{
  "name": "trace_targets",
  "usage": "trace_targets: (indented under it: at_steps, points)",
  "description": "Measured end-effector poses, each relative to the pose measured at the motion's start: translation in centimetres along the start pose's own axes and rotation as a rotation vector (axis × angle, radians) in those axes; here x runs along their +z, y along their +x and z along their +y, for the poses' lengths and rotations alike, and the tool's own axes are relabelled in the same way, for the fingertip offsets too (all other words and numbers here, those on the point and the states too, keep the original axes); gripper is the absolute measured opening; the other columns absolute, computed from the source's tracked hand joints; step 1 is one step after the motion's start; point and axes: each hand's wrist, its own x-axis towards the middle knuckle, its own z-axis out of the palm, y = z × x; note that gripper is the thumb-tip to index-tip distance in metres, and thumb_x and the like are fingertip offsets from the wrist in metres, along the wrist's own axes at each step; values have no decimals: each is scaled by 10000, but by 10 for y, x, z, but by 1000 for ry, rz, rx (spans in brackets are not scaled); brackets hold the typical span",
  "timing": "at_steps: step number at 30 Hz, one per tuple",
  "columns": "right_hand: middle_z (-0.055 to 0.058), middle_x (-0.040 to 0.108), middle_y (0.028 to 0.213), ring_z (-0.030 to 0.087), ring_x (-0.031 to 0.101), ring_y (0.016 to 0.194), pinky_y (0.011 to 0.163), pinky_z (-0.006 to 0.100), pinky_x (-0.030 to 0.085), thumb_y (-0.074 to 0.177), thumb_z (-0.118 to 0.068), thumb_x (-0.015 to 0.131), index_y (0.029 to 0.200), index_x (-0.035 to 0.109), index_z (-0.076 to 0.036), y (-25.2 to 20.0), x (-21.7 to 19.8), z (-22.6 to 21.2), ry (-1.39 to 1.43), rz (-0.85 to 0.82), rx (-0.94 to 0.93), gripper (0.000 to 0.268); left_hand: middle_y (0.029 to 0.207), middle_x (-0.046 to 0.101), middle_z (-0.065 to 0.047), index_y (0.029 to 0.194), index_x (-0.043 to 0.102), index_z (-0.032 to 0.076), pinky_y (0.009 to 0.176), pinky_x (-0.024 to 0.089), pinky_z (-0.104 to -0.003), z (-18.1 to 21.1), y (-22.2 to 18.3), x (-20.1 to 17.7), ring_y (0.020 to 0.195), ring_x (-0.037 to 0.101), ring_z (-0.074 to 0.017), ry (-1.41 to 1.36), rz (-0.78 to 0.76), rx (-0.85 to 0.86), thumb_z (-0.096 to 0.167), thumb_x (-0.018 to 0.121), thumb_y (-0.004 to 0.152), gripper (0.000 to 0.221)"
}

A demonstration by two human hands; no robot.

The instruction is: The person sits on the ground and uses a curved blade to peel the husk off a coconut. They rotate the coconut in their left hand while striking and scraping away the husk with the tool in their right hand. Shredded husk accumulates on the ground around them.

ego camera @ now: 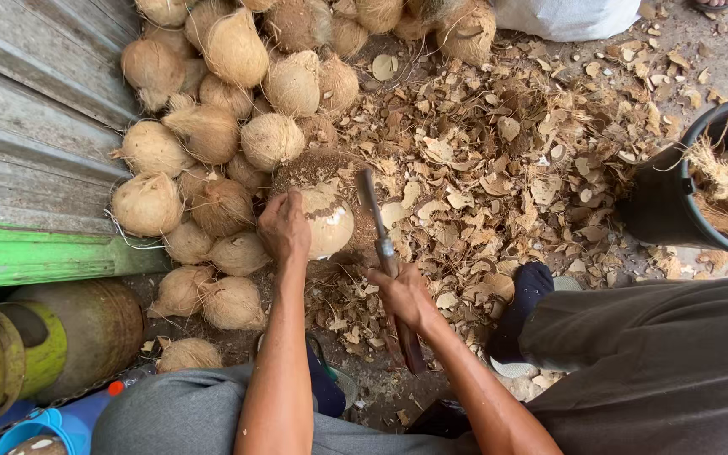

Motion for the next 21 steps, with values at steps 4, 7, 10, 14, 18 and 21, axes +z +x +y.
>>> trace_targets:
  at_steps: [4, 7, 10, 14, 18, 21]
  points:
    - [12, 523, 598, 105, 464, 438, 384, 291, 408, 1031, -308, 638, 892, 605, 5, 9, 8, 10, -65, 121, -207, 344, 807, 696, -43, 899, 745, 129, 697, 497, -391, 0, -2, -1, 697, 594, -187, -22, 2, -40, 457, 593, 943, 364]
    - [16, 524, 621, 108, 449, 440, 394, 291, 413, 992, -265, 670, 961, 584, -34, 10, 10, 18, -120, 66, 96, 248, 801, 685, -55, 923, 748, 131, 729, 499, -391, 1, -5, -3, 719, 599, -189, -28, -16, 1, 473, 566, 956, 389]
    - [-1, 567, 656, 101, 430, 455, 399, 275, 378, 952, -224, 654, 992, 629, -125, 24, 3, 14, -72, 24, 165, 110, 823, 689, -40, 950, 752, 154, 753, 491, -407, 6, 6, 2, 736, 600, -193, -23, -30, 51, 513, 522, 949, 425]
    - [38, 497, 624, 155, 425, 456, 381, 315, 392, 951, -182, 597, 943, 601, -111, 15, 10, 43, -99, -41, 95, 71, 963, 653, -77, 1003, 714, 97, 840, 472, -458, -25, 4, -9, 853, 592, -211, -42, -8, 137, 578, 544, 959, 513]
    - [18, 528, 656, 131, 492, 514, 440, 300, 459, 1034, -335, 612, 901, 577, -35, 34, 2, 32, -196, 28, -11, 330, 1103, 668, -120, 1002, 704, 50, 1007, 512, -496, -18, 3, -4, 1042, 627, -261, -160, 52, 292, 621, 647, 941, 577]
    - [6, 525, 655, 122, 487, 521, 450, 292, 459, 1010, -352, 617, 960, 595, -58, 16, 4, 31, -185, -6, -7, 298, 1259, 695, -121, 1165, 741, 76, 1081, 498, -518, -24, -18, -7, 1193, 666, -286, -311, 12, 220, 630, 721, 867, 630]
